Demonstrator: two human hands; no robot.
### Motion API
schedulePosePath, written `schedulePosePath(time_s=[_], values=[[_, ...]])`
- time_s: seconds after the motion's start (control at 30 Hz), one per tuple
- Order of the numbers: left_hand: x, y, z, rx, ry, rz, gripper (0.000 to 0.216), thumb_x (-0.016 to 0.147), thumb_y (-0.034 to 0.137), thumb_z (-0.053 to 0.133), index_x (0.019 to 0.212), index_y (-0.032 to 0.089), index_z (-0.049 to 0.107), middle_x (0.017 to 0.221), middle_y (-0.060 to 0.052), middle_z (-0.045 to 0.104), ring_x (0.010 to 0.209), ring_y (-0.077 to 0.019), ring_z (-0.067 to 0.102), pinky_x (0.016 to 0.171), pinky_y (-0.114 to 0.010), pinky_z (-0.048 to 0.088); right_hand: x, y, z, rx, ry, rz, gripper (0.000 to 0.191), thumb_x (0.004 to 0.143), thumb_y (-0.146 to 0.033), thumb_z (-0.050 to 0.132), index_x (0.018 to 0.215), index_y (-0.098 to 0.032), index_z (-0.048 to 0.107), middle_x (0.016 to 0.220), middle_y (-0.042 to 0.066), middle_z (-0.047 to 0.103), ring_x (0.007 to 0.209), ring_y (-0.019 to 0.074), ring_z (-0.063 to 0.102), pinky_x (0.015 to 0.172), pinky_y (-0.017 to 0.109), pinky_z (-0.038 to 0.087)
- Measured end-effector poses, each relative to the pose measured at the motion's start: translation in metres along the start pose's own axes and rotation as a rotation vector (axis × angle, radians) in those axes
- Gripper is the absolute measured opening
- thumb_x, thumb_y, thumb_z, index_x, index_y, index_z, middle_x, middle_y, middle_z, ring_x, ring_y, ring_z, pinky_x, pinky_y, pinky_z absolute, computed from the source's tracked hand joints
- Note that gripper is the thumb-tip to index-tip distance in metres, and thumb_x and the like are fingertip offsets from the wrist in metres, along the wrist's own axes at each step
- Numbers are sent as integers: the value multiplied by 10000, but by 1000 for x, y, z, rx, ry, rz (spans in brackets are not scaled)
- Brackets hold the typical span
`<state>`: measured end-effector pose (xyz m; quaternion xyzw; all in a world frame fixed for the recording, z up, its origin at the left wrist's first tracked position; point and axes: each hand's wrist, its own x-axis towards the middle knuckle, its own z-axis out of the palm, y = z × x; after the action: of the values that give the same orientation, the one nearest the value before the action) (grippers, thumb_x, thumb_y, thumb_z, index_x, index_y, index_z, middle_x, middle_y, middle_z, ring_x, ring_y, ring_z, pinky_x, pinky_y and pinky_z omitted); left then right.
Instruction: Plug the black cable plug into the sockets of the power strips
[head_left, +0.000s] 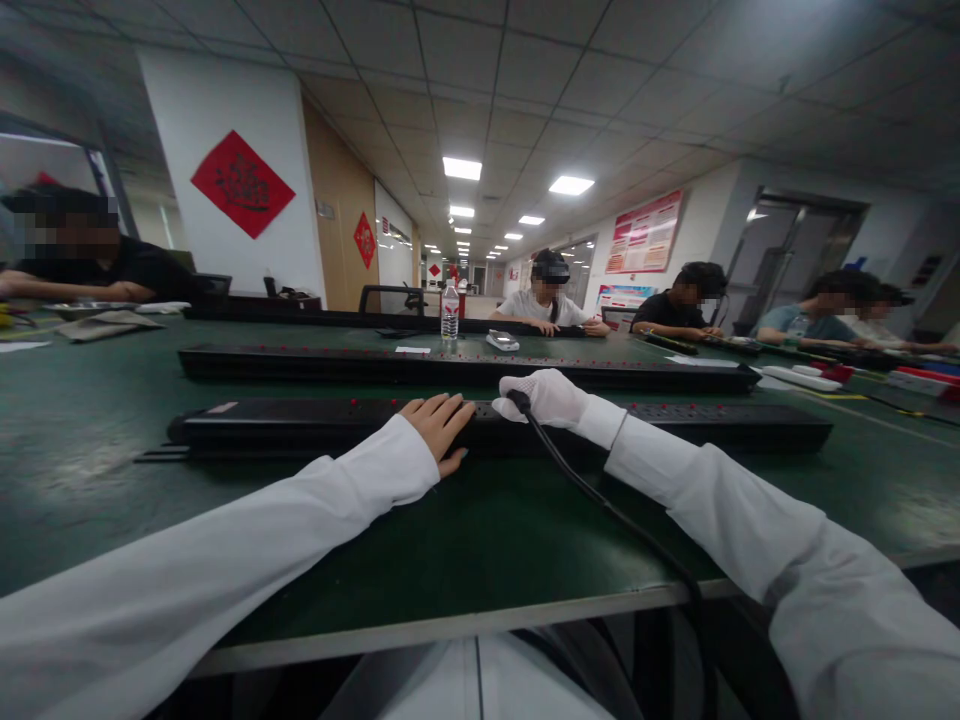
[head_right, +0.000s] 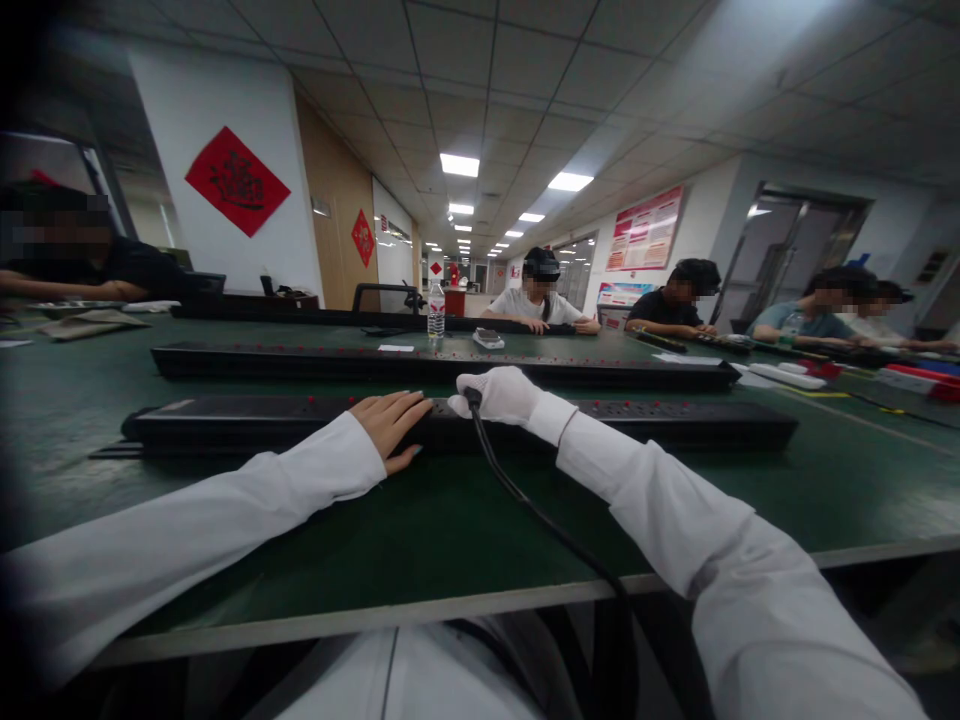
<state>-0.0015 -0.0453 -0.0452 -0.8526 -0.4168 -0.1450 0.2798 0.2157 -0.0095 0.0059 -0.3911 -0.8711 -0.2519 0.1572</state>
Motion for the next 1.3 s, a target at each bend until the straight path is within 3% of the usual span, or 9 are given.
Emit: schedulePosePath(time_s=[0.4, 0.63, 0.9, 1.07, 1.3], values=[[2, -2, 8, 9, 4, 7, 602, 730, 352, 499, 1281, 139, 384, 1298, -131, 437, 1139, -303, 423, 889, -427, 368, -14, -9, -7, -157, 328, -39, 316, 790, -449, 420, 815, -176, 578, 717, 38, 640, 646, 132, 560, 549, 231, 268], [-2, 1, -1, -7, 33, 13, 573, 750, 336, 473, 1279, 134, 384, 1287, -133, 444, 1142, -294, 420, 894, -412, 363, -7, 1, -9, 127, 197, -215, 140, 772, -225, 412, 745, -199, 547, 718, -40, 644, 613, 66, 557, 566, 175, 303], [-1, 0, 2, -24, 28, 10, 590, 752, 359, 482, 1283, 124, 380, 1283, -140, 443, 1134, -299, 423, 894, -416, 354, 5, 14, 3, 152, 113, -84, 244, 796, -291, 357, 800, -184, 576, 589, -19, 572, 488, 73, 438, 515, 193, 280], [2, -2, 6, -19, 0, 8, 616, 735, 383, 505, 1285, 135, 383, 1290, -137, 440, 1136, -309, 419, 895, -422, 349, 4, 12, 7, 59, 155, -26, 228, 780, -300, 357, 779, -204, 564, 563, -27, 537, 481, 72, 412, 526, 195, 273], [-3, 1, -4, -15, 34, 23, 577, 757, 344, 464, 1285, 127, 375, 1281, -137, 448, 1147, -292, 413, 890, -406, 356, 1, 3, 5, 50, 180, -17, 215, 791, -287, 358, 755, -197, 551, 590, -19, 568, 507, 75, 454, 527, 195, 263]])
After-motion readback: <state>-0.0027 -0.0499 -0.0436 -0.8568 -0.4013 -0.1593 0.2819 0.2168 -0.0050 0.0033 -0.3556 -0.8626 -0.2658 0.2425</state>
